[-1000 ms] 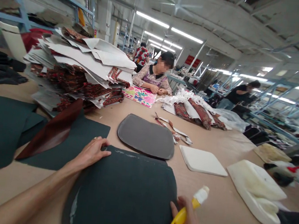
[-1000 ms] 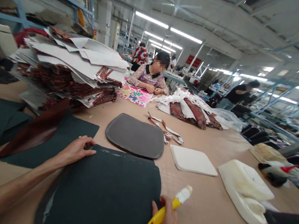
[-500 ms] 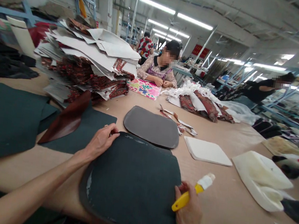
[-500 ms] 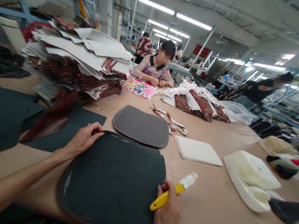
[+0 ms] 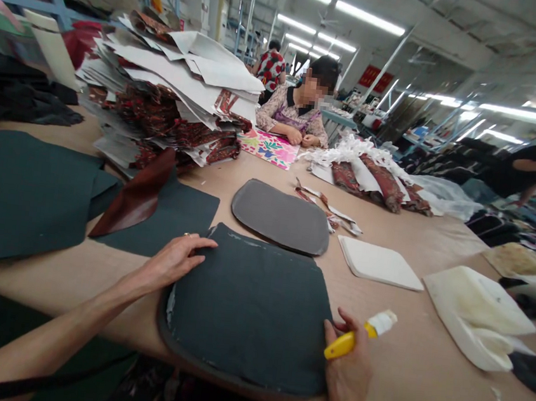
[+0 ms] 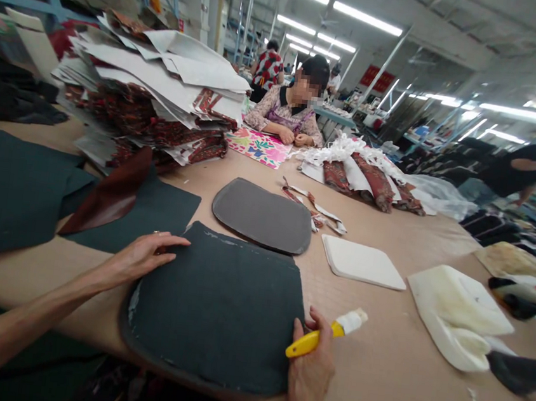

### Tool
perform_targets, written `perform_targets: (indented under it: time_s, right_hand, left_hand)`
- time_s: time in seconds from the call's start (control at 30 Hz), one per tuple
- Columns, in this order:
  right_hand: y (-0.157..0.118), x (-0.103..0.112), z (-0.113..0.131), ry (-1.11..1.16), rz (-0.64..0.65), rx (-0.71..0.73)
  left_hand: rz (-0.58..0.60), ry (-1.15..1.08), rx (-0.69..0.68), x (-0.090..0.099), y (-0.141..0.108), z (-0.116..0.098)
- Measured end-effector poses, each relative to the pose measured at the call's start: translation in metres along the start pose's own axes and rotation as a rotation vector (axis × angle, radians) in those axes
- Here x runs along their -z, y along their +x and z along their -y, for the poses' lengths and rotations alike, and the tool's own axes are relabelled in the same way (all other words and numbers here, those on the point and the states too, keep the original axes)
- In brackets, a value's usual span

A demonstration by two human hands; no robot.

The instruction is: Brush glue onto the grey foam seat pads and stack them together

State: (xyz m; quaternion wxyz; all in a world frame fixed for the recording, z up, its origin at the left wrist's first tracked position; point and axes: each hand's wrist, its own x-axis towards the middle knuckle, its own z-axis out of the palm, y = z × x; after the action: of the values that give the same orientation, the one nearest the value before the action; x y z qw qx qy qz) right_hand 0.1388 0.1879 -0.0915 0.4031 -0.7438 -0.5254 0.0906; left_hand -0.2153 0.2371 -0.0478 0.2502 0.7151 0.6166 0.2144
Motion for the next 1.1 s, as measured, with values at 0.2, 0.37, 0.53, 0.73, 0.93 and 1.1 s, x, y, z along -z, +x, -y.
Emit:
perform_targets:
  time_s: [0.2, 0.37, 0.53, 0.73, 0.93, 1.1]
  right_hand:
    - [-0.0032, 0.0001, 0.002, 0.058, 0.001, 0.025]
    - [-0.0045, 0.0001, 0.0023, 0.097, 0.033, 0.022]
    - [-0.0046, 0.0, -0.0001, 0.109, 0.039, 0.013]
    - [-0.0038, -0.0006, -0.0026, 0.08, 0.051, 0.042]
    - [-0.0039, -0.001, -0.0025, 0.083, 0.062, 0.059]
    - [-0.0057, 0.0007, -0.0026, 0.097, 0.071, 0.058]
  left_hand:
    - [-0.022, 0.035, 0.02, 0.0001, -0.0004, 0.0012]
    - [-0.028, 0.059, -0.03, -0.0019, -0.0037, 0.004]
    - [-0.02, 0.059, -0.06, -0.0041, -0.005, 0.0091]
    - [0.019, 0.053, -0.07, 0.001, -0.0062, 0.007]
    - [0.044, 0.062, -0.077, 0.0029, -0.0043, 0.0073]
    - [0.093, 0.11, -0.077, 0.0043, -0.0046, 0.0077]
